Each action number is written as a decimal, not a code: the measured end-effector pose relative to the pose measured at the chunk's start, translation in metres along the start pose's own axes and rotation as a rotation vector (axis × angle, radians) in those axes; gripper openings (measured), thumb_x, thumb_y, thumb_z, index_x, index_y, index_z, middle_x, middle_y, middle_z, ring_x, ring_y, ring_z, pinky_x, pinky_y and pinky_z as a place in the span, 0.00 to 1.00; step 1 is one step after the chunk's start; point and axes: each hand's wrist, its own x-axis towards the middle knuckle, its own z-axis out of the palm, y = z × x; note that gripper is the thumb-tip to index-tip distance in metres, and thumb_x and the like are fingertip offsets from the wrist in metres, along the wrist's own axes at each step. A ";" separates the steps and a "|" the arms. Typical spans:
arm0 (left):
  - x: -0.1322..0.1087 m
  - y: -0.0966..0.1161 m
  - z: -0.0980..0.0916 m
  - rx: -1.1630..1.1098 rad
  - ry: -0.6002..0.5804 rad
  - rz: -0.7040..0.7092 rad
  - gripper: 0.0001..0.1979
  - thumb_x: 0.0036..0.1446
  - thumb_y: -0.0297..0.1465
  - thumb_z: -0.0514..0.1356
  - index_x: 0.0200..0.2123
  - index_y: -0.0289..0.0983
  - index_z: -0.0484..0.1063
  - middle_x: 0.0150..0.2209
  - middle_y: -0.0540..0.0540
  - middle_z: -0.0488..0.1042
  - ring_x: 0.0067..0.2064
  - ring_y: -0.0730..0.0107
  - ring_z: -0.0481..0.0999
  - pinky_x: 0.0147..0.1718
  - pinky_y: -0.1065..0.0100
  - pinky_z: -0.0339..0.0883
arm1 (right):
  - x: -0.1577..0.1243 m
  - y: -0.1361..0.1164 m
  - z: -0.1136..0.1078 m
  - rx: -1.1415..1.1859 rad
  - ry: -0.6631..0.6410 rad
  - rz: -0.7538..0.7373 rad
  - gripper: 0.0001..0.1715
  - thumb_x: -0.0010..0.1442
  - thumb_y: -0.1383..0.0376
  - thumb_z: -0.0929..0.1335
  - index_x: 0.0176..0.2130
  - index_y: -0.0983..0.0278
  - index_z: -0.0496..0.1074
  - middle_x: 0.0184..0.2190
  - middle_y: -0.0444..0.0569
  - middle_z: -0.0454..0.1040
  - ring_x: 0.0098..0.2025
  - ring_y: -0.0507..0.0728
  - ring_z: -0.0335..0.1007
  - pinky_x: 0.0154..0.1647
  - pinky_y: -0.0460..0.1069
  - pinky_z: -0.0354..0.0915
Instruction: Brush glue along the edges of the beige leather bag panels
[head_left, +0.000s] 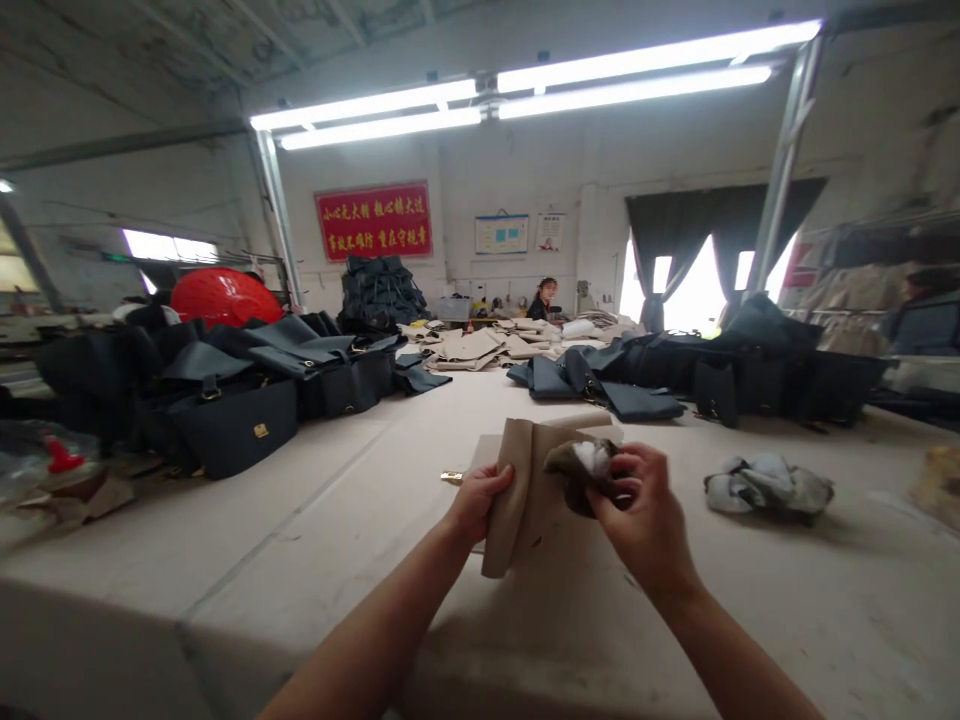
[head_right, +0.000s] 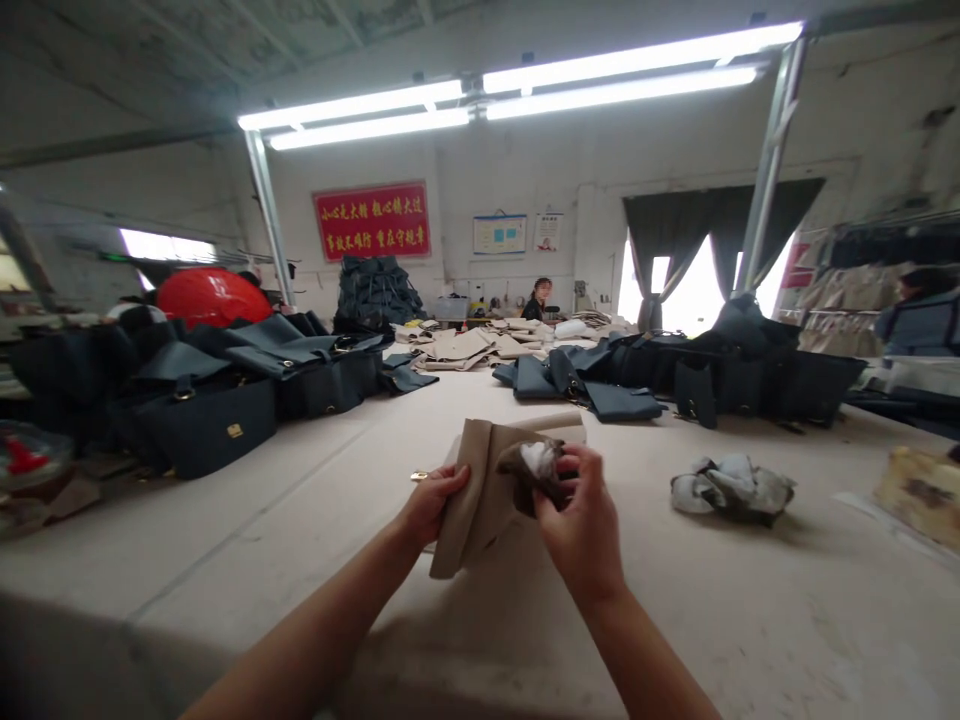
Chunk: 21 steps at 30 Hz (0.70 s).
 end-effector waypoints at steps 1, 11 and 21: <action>0.000 -0.001 -0.001 -0.006 0.012 0.014 0.25 0.32 0.39 0.74 0.33 0.32 0.74 0.27 0.43 0.77 0.28 0.66 0.74 0.28 0.67 0.69 | 0.005 0.002 0.008 -0.110 -0.002 -0.050 0.27 0.49 0.58 0.66 0.48 0.62 0.58 0.40 0.51 0.68 0.33 0.58 0.69 0.32 0.53 0.68; -0.017 -0.002 0.010 0.182 0.012 0.216 0.20 0.41 0.42 0.69 0.34 0.34 0.76 0.29 0.45 0.76 0.30 0.68 0.70 0.29 0.69 0.62 | 0.000 0.138 -0.117 -0.815 -0.007 -0.109 0.28 0.49 0.49 0.61 0.43 0.66 0.67 0.55 0.70 0.59 0.50 0.78 0.63 0.41 0.67 0.65; -0.064 -0.078 0.060 1.378 -0.131 0.551 0.15 0.62 0.37 0.47 0.30 0.38 0.69 0.29 0.36 0.76 0.31 0.56 0.74 0.29 0.60 0.54 | -0.113 0.049 0.000 0.821 -0.033 0.868 0.60 0.29 0.47 0.79 0.55 0.62 0.56 0.55 0.60 0.66 0.58 0.67 0.61 0.55 0.56 0.65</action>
